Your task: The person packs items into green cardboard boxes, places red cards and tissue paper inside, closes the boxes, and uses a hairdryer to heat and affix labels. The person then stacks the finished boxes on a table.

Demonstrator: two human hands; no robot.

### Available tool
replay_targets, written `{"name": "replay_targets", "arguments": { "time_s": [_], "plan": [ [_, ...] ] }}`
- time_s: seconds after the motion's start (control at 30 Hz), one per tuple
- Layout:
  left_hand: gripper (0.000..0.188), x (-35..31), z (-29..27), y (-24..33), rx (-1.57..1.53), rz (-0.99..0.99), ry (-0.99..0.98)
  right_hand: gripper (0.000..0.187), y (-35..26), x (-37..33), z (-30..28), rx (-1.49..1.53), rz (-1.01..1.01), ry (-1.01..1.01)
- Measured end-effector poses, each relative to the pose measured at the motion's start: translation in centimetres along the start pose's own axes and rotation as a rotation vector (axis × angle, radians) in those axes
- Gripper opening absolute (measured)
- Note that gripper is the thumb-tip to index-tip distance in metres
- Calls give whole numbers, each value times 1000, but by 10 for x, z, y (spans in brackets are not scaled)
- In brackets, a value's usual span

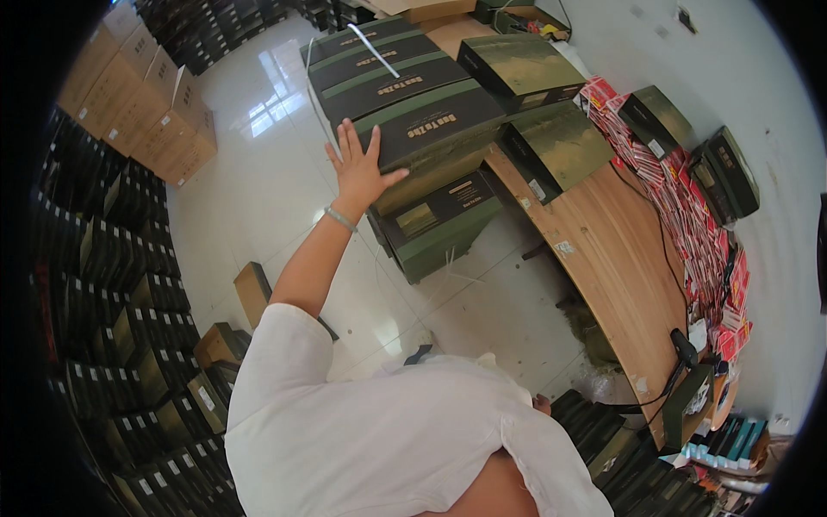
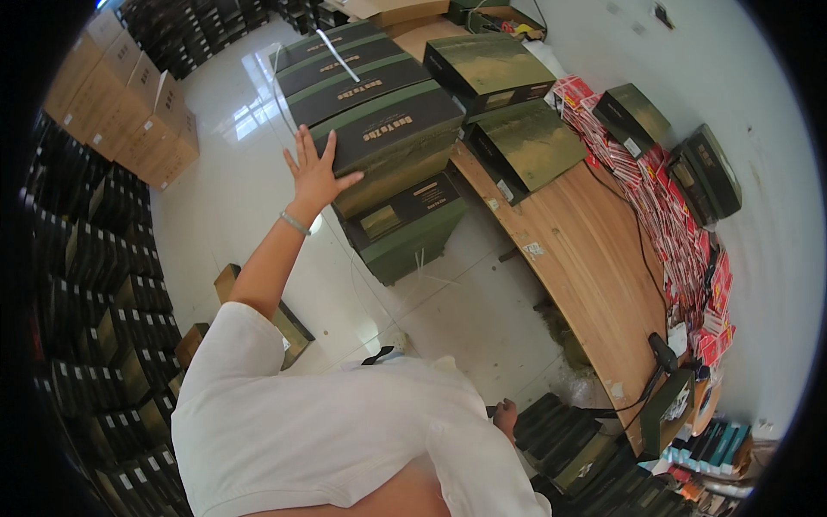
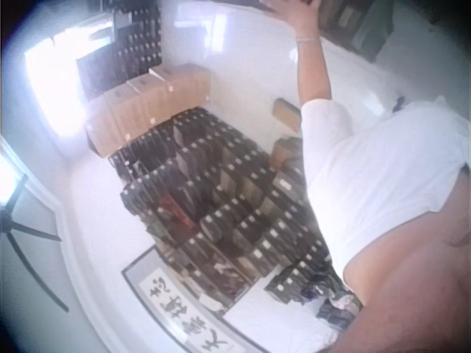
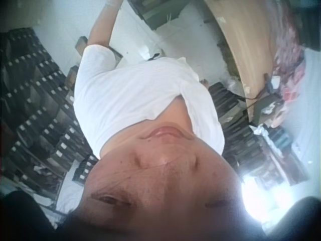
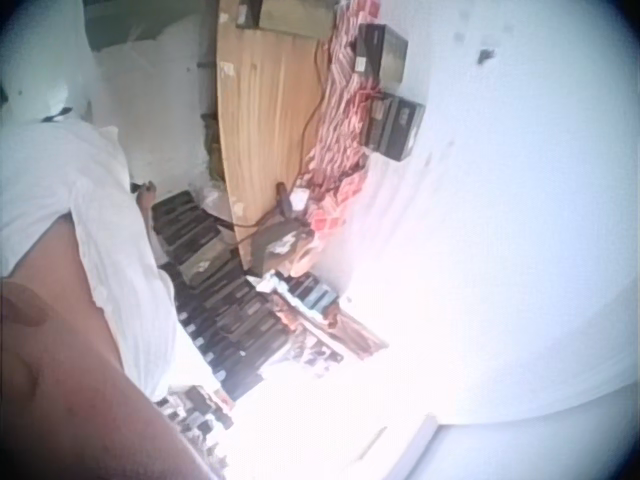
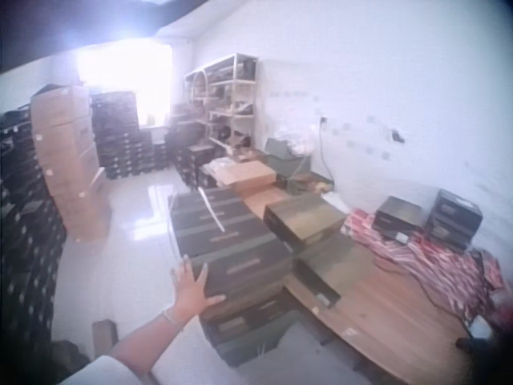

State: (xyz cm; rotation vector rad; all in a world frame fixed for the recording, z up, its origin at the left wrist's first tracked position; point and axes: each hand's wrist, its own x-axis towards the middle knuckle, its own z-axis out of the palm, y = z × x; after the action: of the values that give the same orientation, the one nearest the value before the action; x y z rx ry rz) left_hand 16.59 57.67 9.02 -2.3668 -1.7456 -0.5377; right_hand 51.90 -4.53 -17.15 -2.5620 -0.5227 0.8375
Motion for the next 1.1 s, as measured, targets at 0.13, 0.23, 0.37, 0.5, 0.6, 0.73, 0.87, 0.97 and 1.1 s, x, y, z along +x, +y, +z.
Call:
{"name": "replay_targets", "arguments": {
  "time_s": [0.13,0.23,0.37,0.5,0.6,0.73,0.87,0.97,1.1],
  "plan": [
    [121,-42,-24,29,51,149,-127,42,5,-4,13,85,9,39],
    [122,-58,-31,56,124,240,-128,40,12,3,15,63,6,80],
    [132,-56,-39,86,193,223,-247,37,10,24,3,35,-47,113],
    [136,-39,-32,100,244,197,-258,37,21,46,-8,110,-94,118],
    [129,-38,-42,120,284,239,-239,36,33,46,-21,110,-112,129],
    [116,-74,-62,173,61,89,-85,35,69,56,-43,226,-52,133],
    [112,-112,-86,241,-254,-114,-281,35,124,79,-61,417,37,150],
    [112,-156,-59,294,-939,-105,-314,35,124,94,-86,467,6,134],
    [110,-214,-23,422,-1658,-709,-708,41,51,108,-142,709,-61,-94]
  ]
}}
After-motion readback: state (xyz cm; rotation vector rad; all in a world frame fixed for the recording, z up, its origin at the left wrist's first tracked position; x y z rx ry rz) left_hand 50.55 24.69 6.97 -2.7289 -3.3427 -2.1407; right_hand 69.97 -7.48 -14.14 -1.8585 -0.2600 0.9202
